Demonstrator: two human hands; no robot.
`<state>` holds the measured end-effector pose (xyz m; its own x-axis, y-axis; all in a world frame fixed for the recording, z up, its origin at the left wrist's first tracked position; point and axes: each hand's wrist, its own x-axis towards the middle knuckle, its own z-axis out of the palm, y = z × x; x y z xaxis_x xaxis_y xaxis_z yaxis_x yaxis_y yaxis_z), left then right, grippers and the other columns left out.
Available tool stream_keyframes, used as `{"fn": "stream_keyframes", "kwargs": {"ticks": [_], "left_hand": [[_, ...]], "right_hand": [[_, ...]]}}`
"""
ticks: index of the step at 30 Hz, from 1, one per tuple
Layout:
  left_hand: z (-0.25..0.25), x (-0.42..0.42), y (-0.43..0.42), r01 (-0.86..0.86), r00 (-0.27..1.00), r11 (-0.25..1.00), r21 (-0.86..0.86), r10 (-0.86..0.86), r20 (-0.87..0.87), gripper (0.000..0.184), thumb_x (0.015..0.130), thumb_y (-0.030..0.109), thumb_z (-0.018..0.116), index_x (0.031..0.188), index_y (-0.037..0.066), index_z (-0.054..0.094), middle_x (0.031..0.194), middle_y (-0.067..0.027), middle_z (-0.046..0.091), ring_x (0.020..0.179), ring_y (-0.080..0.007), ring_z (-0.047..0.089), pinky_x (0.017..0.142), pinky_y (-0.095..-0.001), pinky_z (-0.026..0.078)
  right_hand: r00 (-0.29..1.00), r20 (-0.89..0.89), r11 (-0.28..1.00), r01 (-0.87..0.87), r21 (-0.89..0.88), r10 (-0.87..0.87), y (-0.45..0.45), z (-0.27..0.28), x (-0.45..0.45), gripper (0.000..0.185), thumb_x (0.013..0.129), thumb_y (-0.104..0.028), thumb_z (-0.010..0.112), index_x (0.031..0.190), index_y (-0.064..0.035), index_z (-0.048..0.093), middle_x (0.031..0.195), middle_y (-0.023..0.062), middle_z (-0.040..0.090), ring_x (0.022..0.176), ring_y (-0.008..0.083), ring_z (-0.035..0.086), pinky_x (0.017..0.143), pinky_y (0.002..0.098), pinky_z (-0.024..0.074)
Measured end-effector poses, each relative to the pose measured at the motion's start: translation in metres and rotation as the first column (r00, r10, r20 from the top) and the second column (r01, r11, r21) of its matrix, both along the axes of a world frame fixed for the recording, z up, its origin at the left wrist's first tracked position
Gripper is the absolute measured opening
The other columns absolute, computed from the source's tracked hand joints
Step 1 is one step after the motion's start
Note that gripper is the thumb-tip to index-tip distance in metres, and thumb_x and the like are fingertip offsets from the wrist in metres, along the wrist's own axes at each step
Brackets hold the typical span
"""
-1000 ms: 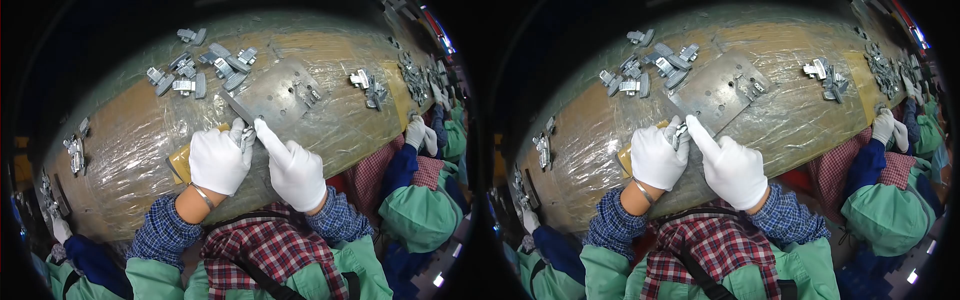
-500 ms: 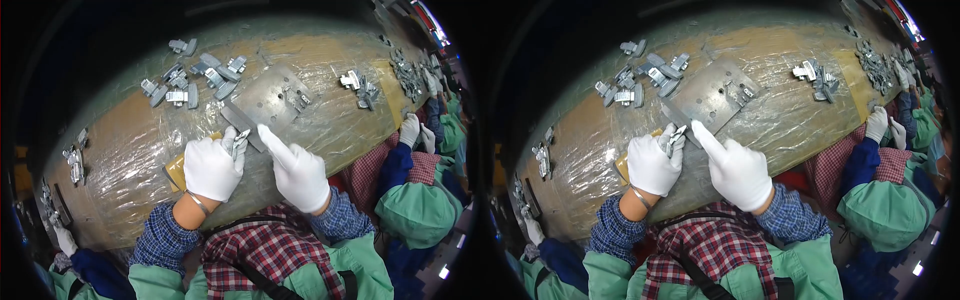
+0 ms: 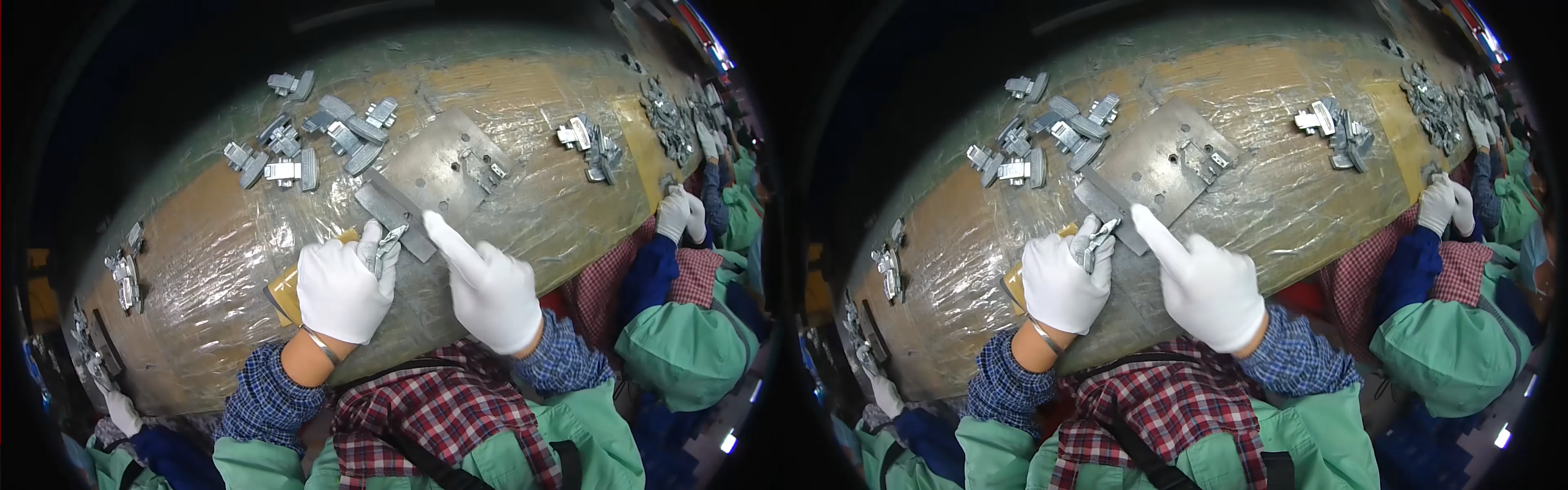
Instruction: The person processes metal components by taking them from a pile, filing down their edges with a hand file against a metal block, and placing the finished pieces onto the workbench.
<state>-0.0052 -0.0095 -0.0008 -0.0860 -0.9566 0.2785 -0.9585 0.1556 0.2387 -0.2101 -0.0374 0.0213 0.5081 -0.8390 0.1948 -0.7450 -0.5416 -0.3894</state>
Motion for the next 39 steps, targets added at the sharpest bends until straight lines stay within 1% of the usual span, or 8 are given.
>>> {"fn": "stream_keyframes", "kwargs": {"ticks": [12,19,23,26,31,36,37,39], "left_hand": [[0.004,0.016,0.01,0.019,0.999,0.999,0.045,-0.017,-0.041,0.028,0.091,0.023,0.075,0.114,0.007,0.074,0.084,-0.0139,0.066,0.081,-0.0346,0.063,0.075,-0.0479,0.048],[0.0,0.201,0.057,-0.52,0.689,0.651,-0.553,0.702,0.178,0.048,0.093,0.02,0.075,0.14,0.023,0.063,0.103,-0.0126,0.068,0.097,-0.0335,0.064,0.089,-0.0474,0.052],[0.03,0.196,0.03,-0.433,0.871,0.863,-0.262,0.475,0.128,0.033,0.095,0.017,0.073,0.128,0.011,0.072,0.107,-0.0167,0.071,0.104,-0.0354,0.066,0.094,-0.0462,0.053],[0.037,0.146,-0.023,-0.278,0.951,0.96,-0.009,0.277,0.141,0.049,0.096,0.044,0.07,0.131,0.012,0.072,0.117,-0.0166,0.07,0.111,-0.0366,0.065,0.099,-0.0449,0.052],[0.012,0.153,-0.079,-0.456,0.869,0.877,0.15,0.403,0.287,0.052,0.093,0.052,0.071,0.126,0.012,0.075,0.113,-0.0161,0.072,0.109,-0.0363,0.066,0.095,-0.0452,0.055],[0.003,0.174,-0.05,-0.446,0.895,0.891,0.09,0.443,0.055,0.035,0.1,0.03,0.068,0.119,0.002,0.074,0.112,-0.0197,0.075,0.098,-0.0295,0.072,0.085,-0.0364,0.058],[0.001,0.168,-0.039,-0.366,0.853,0.907,0.206,0.416,-0.315,0.035,0.1,0.026,0.069,0.121,-0.001,0.073,0.114,-0.0182,0.075,0.099,-0.0264,0.073,0.087,-0.0348,0.058],[0.0,0.146,-0.014,-0.093,0.369,0.938,0.334,0.344,-0.863,0.035,0.1,0.019,0.07,0.123,-0.007,0.069,0.116,-0.0151,0.075,0.101,-0.0204,0.073,0.09,-0.0317,0.057]], "right_hand": [[0.978,0.207,0.999,0.016,0.034,-0.023,-0.001,-0.016,0.007,0.06,0.091,-0.004,0.066,0.148,-0.023,0.061,0.071,0.0095,0.061,0.059,0.0326,0.064,0.058,0.042,0.0547],[0.91,0.415,1.0,-0.007,0.009,0.003,-0.004,-0.016,0.009,0.05,0.093,0.001,0.068,0.141,-0.0142,0.066,0.095,0.0125,0.076,0.072,0.0298,0.068,0.068,0.0388,0.0564],[0.91,0.414,0.999,0.001,0.053,-0.023,-0.004,-0.019,0.007,0.048,0.095,0.0,0.067,0.141,-0.0146,0.066,0.106,0.0122,0.077,0.079,0.0295,0.072,0.072,0.0374,0.058],[0.897,0.441,1.0,0.0,0.006,-0.002,-0.004,-0.021,0.01,0.047,0.095,-0.001,0.067,0.14,-0.0145,0.067,0.106,0.0139,0.077,0.083,0.031,0.073,0.074,0.0377,0.0584],[0.89,0.456,1.0,-0.004,0.015,-0.004,-0.004,-0.02,0.01,0.045,0.096,-0.001,0.067,0.139,-0.0132,0.067,0.111,0.0156,0.077,0.091,0.0338,0.075,0.077,0.0387,0.0592],[0.887,0.462,0.999,-0.03,0.041,0.008,-0.006,-0.02,0.011,0.044,0.096,0.0,0.066,0.138,-0.012,0.067,0.114,0.0166,0.076,0.093,0.0339,0.075,0.079,0.0395,0.0594],[0.885,0.466,0.999,-0.027,0.046,0.003,-0.006,-0.02,0.01,0.043,0.096,0.0,0.066,0.138,-0.0118,0.067,0.113,0.0166,0.076,0.093,0.0339,0.075,0.079,0.0396,0.0593],[0.871,0.49,0.999,-0.045,-0.004,0.041,-0.009,-0.022,0.012,0.043,0.096,-0.001,0.066,0.138,-0.0114,0.068,0.115,0.017,0.076,0.095,0.0341,0.075,0.079,0.0391,0.0595]]}}
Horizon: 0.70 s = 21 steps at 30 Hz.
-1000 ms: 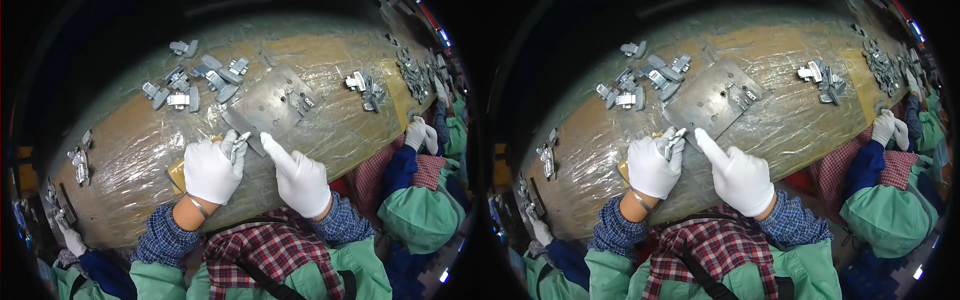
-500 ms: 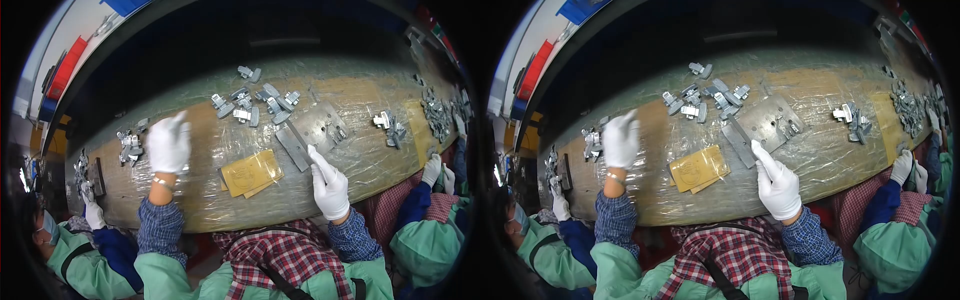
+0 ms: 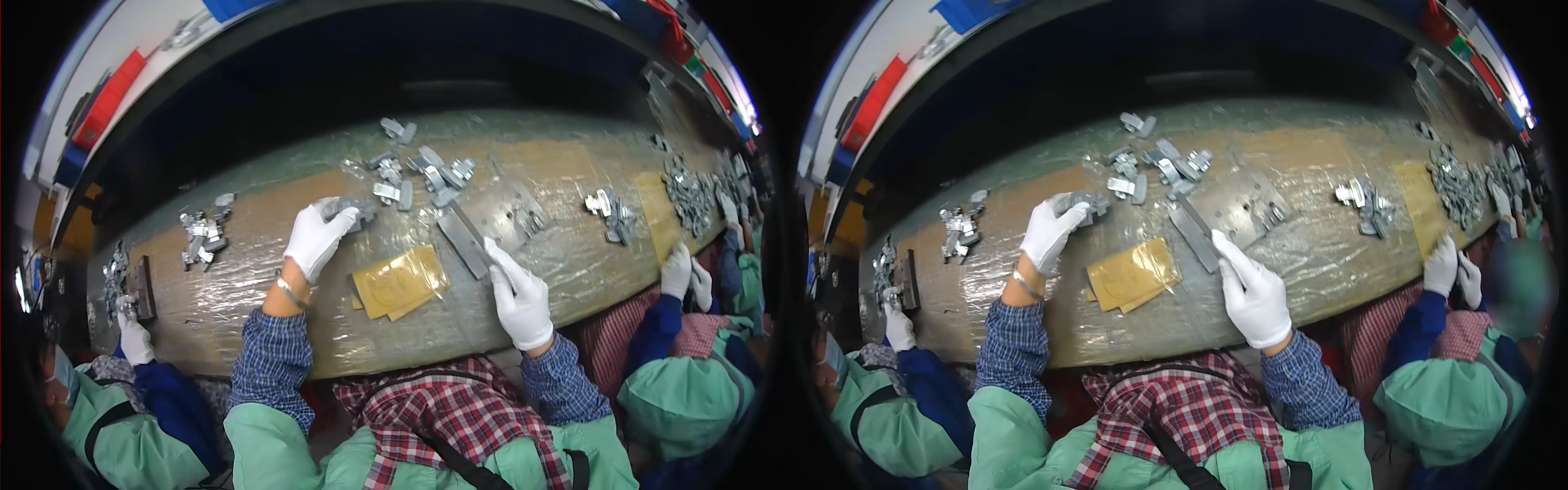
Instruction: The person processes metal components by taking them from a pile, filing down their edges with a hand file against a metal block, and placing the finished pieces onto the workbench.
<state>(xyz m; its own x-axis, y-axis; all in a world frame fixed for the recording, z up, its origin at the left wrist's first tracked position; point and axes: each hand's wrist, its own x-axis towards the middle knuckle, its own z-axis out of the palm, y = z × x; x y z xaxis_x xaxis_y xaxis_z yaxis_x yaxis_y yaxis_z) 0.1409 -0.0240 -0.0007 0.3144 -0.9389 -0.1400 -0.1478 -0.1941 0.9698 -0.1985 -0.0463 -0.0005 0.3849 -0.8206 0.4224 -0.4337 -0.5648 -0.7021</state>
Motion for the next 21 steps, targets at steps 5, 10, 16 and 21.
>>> {"fn": "stream_keyframes", "kwargs": {"ticks": [5,10,16,21], "left_hand": [[-0.001,-0.103,0.026,0.103,0.973,0.992,-0.072,-0.085,0.215,0.021,0.094,0.014,0.078,0.111,0.001,0.076,0.1,-0.0098,0.077,0.094,-0.018,0.071,0.085,-0.031,0.056],[-0.003,-0.121,0.025,0.287,0.728,0.929,-0.234,-0.053,0.683,0.021,0.08,0.018,0.085,0.098,0.009,0.082,0.092,-0.011,0.076,0.089,-0.0317,0.068,0.083,-0.0417,0.055],[-0.002,-0.128,0.024,0.313,0.559,0.943,-0.113,-0.087,0.825,0.019,0.083,0.024,0.081,0.091,0.006,0.079,0.085,-0.0114,0.07,0.086,-0.0341,0.064,0.077,-0.0465,0.052],[-0.006,-0.127,0.024,0.361,0.556,0.916,-0.174,-0.062,0.829,0.018,0.082,0.022,0.08,0.084,0.006,0.075,0.083,-0.0114,0.068,0.084,-0.035,0.063,0.075,-0.0488,0.05]], "right_hand": [[1.0,0.008,1.0,-0.012,-0.012,0.012,0.001,-0.003,-0.001,0.041,0.096,-0.001,0.067,0.136,-0.0105,0.068,0.121,0.0171,0.075,0.104,0.0333,0.075,0.084,0.0369,0.0601],[1.0,0.023,1.0,-0.006,-0.018,0.007,0.003,-0.007,-0.003,0.042,0.096,-0.001,0.067,0.137,-0.0109,0.069,0.121,0.017,0.075,0.103,0.0327,0.075,0.084,0.037,0.0603],[0.999,-0.032,0.999,-0.008,0.036,0.01,0.014,-0.003,-0.006,0.043,0.097,0.0,0.065,0.139,-0.0097,0.067,0.118,0.0172,0.076,0.096,0.0326,0.076,0.08,0.0363,0.0596],[0.96,-0.278,0.997,-0.038,-0.064,0.019,0.068,0.009,-0.018,0.058,0.089,0.0,0.067,0.146,-0.0144,0.063,0.079,0.0106,0.065,0.057,0.0285,0.062,0.057,0.0387,0.0528]]}}
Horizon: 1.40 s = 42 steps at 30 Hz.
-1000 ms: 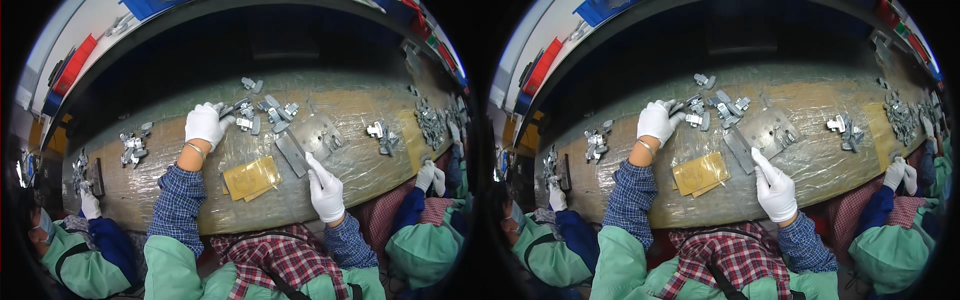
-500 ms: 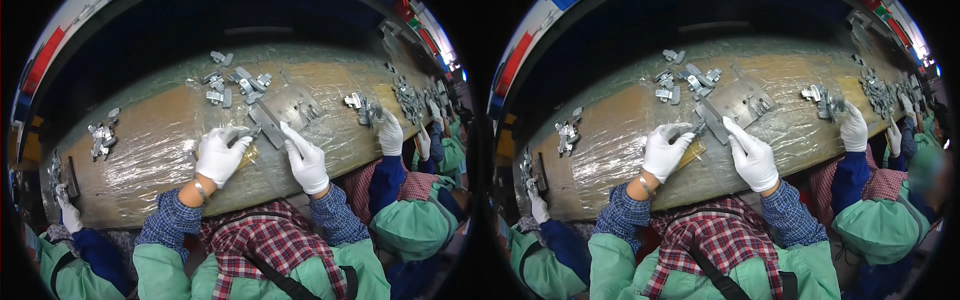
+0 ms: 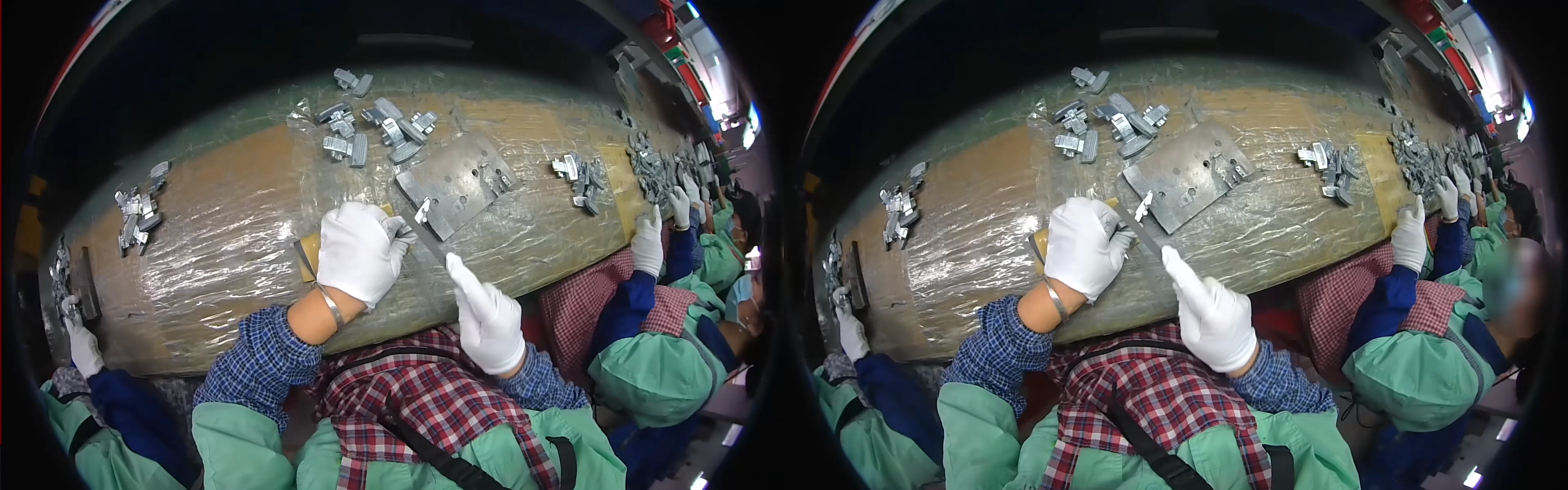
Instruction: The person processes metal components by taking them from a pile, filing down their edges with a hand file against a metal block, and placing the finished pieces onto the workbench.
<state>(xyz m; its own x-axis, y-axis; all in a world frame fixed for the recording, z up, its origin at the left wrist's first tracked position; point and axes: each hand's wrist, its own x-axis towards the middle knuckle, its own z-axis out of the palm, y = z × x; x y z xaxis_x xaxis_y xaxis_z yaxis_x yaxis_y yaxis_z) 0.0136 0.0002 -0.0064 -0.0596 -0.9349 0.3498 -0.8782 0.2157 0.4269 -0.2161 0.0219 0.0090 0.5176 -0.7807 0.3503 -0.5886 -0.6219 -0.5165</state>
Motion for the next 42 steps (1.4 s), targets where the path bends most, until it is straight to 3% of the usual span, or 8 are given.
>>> {"fn": "stream_keyframes", "kwargs": {"ticks": [4,11,19,26,30,33,37,42], "left_hand": [[-0.003,-0.001,0.0,0.008,1.0,1.0,0.003,-0.008,0.024,0.017,0.08,0.021,0.08,0.083,0.005,0.074,0.082,-0.0121,0.068,0.083,-0.0362,0.063,0.075,-0.0497,0.05],[-0.006,0.0,-0.003,-0.017,0.998,0.998,0.06,0.02,-0.052,0.014,0.078,0.016,0.078,0.083,0.004,0.073,0.08,-0.0142,0.068,0.075,-0.0377,0.062,0.069,-0.0492,0.051],[0.001,-0.003,-0.003,0.006,1.0,0.999,-0.043,-0.005,0.022,0.013,0.081,0.017,0.078,0.085,0.005,0.077,0.072,-0.0122,0.068,0.073,-0.0362,0.065,0.068,-0.0485,0.052],[0.003,-0.001,-0.007,0.015,0.999,1.0,-0.023,-0.016,-0.038,0.014,0.086,0.021,0.077,0.086,0.007,0.078,0.068,-0.0108,0.065,0.068,-0.0346,0.063,0.065,-0.048,0.05],[0.006,0.003,-0.011,0.079,0.997,0.993,0.082,-0.081,0.019,0.014,0.087,0.022,0.077,0.087,0.008,0.077,0.07,-0.0098,0.064,0.071,-0.0343,0.062,0.067,-0.0475,0.049],[0.006,0.004,-0.01,0.118,0.99,0.993,-0.003,-0.117,0.082,0.012,0.087,0.021,0.077,0.089,0.009,0.075,0.073,-0.0089,0.064,0.074,-0.0339,0.061,0.069,-0.0467,0.048],[0.01,0.005,-0.009,0.1,0.992,0.992,0.075,-0.106,0.069,0.012,0.087,0.021,0.077,0.091,0.011,0.075,0.076,-0.0076,0.064,0.079,-0.0324,0.06,0.073,-0.0458,0.048],[0.009,0.008,-0.01,0.123,0.992,0.979,0.165,-0.123,-0.01,0.013,0.085,0.022,0.078,0.091,0.011,0.075,0.077,-0.0069,0.063,0.08,-0.0317,0.06,0.075,-0.0456,0.047]], "right_hand": [[0.983,-0.176,0.998,0.042,-0.041,-0.049,-0.001,-0.004,0.012,0.064,0.088,-0.003,0.066,0.148,-0.0208,0.062,0.066,0.0068,0.051,0.05,0.0265,0.057,0.05,0.0395,0.0489],[0.972,-0.232,0.999,0.019,-0.04,-0.028,-0.002,-0.001,0.018,0.069,0.082,-0.003,0.066,0.149,-0.0225,0.062,0.065,0.0061,0.048,0.048,0.0251,0.056,0.048,0.0398,0.0487],[0.971,-0.226,0.991,0.042,-0.131,-0.071,-0.025,-0.001,0.031,0.069,0.085,-0.002,0.065,0.151,-0.0245,0.06,0.066,0.0068,0.048,0.05,0.026,0.058,0.048,0.0404,0.0496],[0.996,-0.032,0.996,0.084,-0.014,-0.084,-0.02,-0.005,-0.003,0.06,0.09,-0.001,0.067,0.146,-0.0204,0.063,0.067,0.008,0.055,0.055,0.0282,0.061,0.055,0.0411,0.0519],[0.985,-0.17,1.0,0.018,-0.004,-0.019,-0.018,0.002,-0.015,0.063,0.088,-0.002,0.068,0.148,-0.0216,0.062,0.065,0.0063,0.051,0.053,0.0259,0.059,0.052,0.0393,0.0505],[0.95,-0.313,0.998,-0.012,-0.06,-0.008,-0.038,0.007,0.0,0.067,0.087,-0.003,0.068,0.15,-0.0238,0.06,0.065,0.0051,0.049,0.051,0.025,0.057,0.05,0.0385,0.0498],[0.975,-0.213,0.992,-0.09,-0.092,0.069,-0.071,0.004,0.02,0.065,0.089,-0.005,0.065,0.15,-0.0255,0.059,0.066,0.0047,0.048,0.049,0.0265,0.056,0.048,0.0404,0.0494],[0.919,-0.385,0.988,-0.131,-0.086,0.089,-0.047,0.012,-0.016,0.07,0.08,-0.003,0.065,0.147,-0.0227,0.064,0.065,0.0025,0.042,0.047,0.0217,0.05,0.046,0.038,0.0459]]}}
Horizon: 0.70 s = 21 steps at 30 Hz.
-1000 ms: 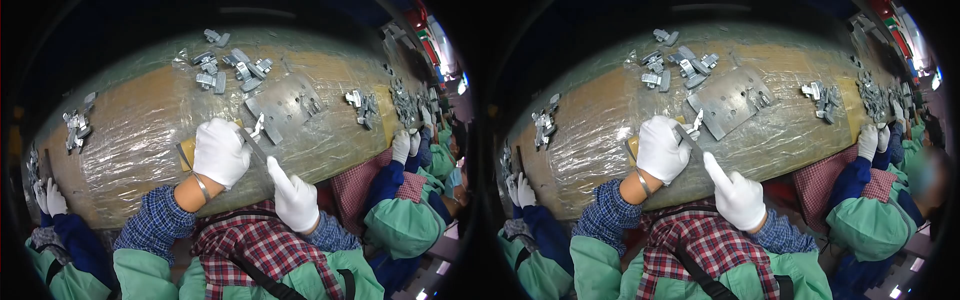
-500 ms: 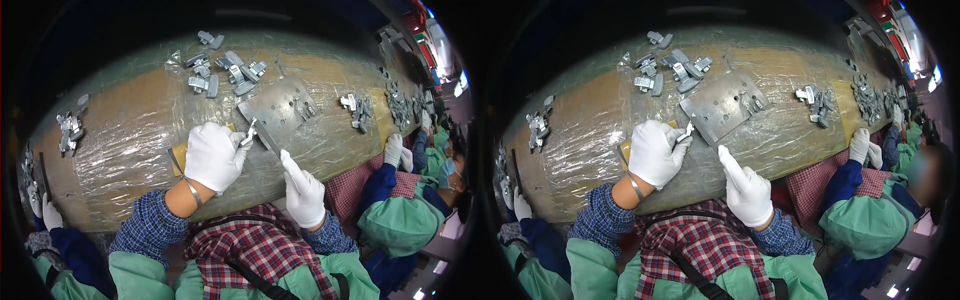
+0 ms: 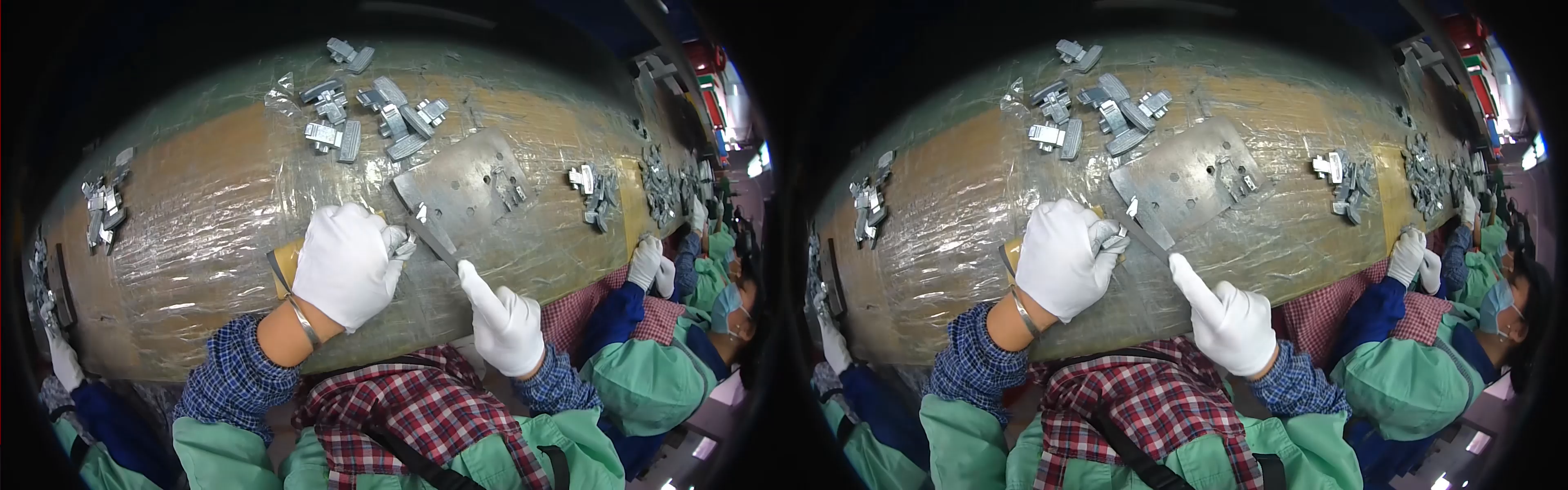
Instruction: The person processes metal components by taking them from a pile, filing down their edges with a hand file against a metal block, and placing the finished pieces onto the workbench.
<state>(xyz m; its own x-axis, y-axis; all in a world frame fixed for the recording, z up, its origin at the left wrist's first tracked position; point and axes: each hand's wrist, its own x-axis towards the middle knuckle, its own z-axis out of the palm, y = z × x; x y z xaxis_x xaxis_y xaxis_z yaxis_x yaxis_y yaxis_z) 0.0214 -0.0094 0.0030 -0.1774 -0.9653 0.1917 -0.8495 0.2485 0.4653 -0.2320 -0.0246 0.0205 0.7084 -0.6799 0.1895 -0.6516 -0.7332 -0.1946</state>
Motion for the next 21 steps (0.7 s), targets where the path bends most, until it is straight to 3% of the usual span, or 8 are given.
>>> {"fn": "stream_keyframes", "kwargs": {"ticks": [3,8,11,12,13,15,18,21], "left_hand": [[-0.001,-0.001,0.0,-0.005,1.0,0.994,-0.108,0.004,-0.006,0.013,0.085,0.021,0.078,0.091,0.011,0.075,0.076,-0.0072,0.062,0.078,-0.0328,0.06,0.073,-0.0459,0.046],[0.003,-0.004,0.001,-0.014,1.0,0.999,-0.053,0.013,-0.014,0.013,0.083,0.019,0.079,0.092,0.011,0.074,0.076,-0.0067,0.062,0.079,-0.0322,0.06,0.074,-0.0461,0.046],[0.007,0.0,-0.001,-0.002,0.998,0.999,0.051,0.005,-0.056,0.013,0.083,0.018,0.079,0.092,0.011,0.074,0.077,-0.0064,0.064,0.08,-0.0316,0.061,0.076,-0.0457,0.047],[0.007,0.002,-0.002,0.003,0.997,0.996,0.094,0.005,-0.075,0.013,0.083,0.017,0.079,0.092,0.011,0.074,0.078,-0.0063,0.064,0.08,-0.0314,0.061,0.076,-0.0456,0.047],[0.007,0.002,-0.003,-0.013,0.998,0.999,0.036,0.016,-0.062,0.012,0.082,0.016,0.079,0.091,0.011,0.074,0.077,-0.0062,0.065,0.079,-0.0315,0.061,0.075,-0.0454,0.047],[0.006,0.0,-0.001,-0.016,0.999,0.998,-0.066,0.014,-0.029,0.011,0.081,0.015,0.079,0.089,0.01,0.074,0.075,-0.0062,0.065,0.077,-0.0318,0.062,0.074,-0.0451,0.048],[0.004,-0.001,-0.003,-0.01,0.997,0.997,-0.078,0.004,-0.072,0.01,0.08,0.013,0.08,0.087,0.01,0.073,0.074,-0.0062,0.065,0.075,-0.0321,0.062,0.072,-0.0455,0.048],[0.004,0.0,-0.003,0.007,0.997,0.999,-0.036,-0.01,-0.071,0.012,0.08,0.013,0.081,0.089,0.01,0.073,0.074,-0.0061,0.065,0.075,-0.0325,0.062,0.071,-0.0462,0.048]], "right_hand": [[0.999,0.04,1.0,0.0,0.001,0.0,-0.002,-0.005,0.0,0.072,0.077,-0.003,0.066,0.147,-0.0221,0.064,0.064,0.002,0.04,0.047,0.0201,0.05,0.046,0.037,0.045],[0.992,0.127,0.999,-0.018,0.028,0.014,-0.039,-0.007,0.034,0.066,0.089,-0.006,0.066,0.151,-0.0268,0.059,0.065,0.0049,0.046,0.049,0.0249,0.053,0.049,0.0383,0.049],[0.986,0.161,0.991,0.008,0.136,-0.03,-0.022,-0.007,0.009,0.064,0.088,-0.004,0.066,0.15,-0.0236,0.061,0.064,0.0044,0.046,0.049,0.0246,0.053,0.048,0.0378,0.0479],[0.981,0.193,0.995,0.01,0.101,-0.029,-0.014,-0.008,-0.001,0.066,0.084,-0.001,0.066,0.147,-0.0202,0.064,0.064,0.0032,0.045,0.047,0.0225,0.05,0.046,0.0369,0.0458],[0.984,0.176,0.999,-0.011,0.037,0.004,-0.006,-0.008,-0.011,0.068,0.079,0.0,0.066,0.145,-0.0177,0.066,0.064,0.0023,0.045,0.045,0.0197,0.048,0.045,0.0357,0.0435],[0.997,0.07,0.996,-0.044,0.075,0.039,0.005,-0.001,-0.02,0.072,0.076,-0.001,0.067,0.145,-0.0197,0.066,0.064,0.0021,0.045,0.045,0.0176,0.047,0.045,0.0347,0.0428],[0.999,0.036,0.998,-0.009,0.06,0.007,-0.008,0.004,-0.004,0.071,0.078,-0.003,0.067,0.147,-0.0219,0.064,0.064,0.0024,0.044,0.046,0.0195,0.049,0.045,0.0355,0.0445],[0.992,0.127,0.999,0.013,0.043,-0.018,-0.036,-0.009,0.021,0.072,0.081,-0.003,0.067,0.149,-0.024,0.061,0.064,0.003,0.043,0.047,0.0217,0.051,0.046,0.0366,0.0465]]}}
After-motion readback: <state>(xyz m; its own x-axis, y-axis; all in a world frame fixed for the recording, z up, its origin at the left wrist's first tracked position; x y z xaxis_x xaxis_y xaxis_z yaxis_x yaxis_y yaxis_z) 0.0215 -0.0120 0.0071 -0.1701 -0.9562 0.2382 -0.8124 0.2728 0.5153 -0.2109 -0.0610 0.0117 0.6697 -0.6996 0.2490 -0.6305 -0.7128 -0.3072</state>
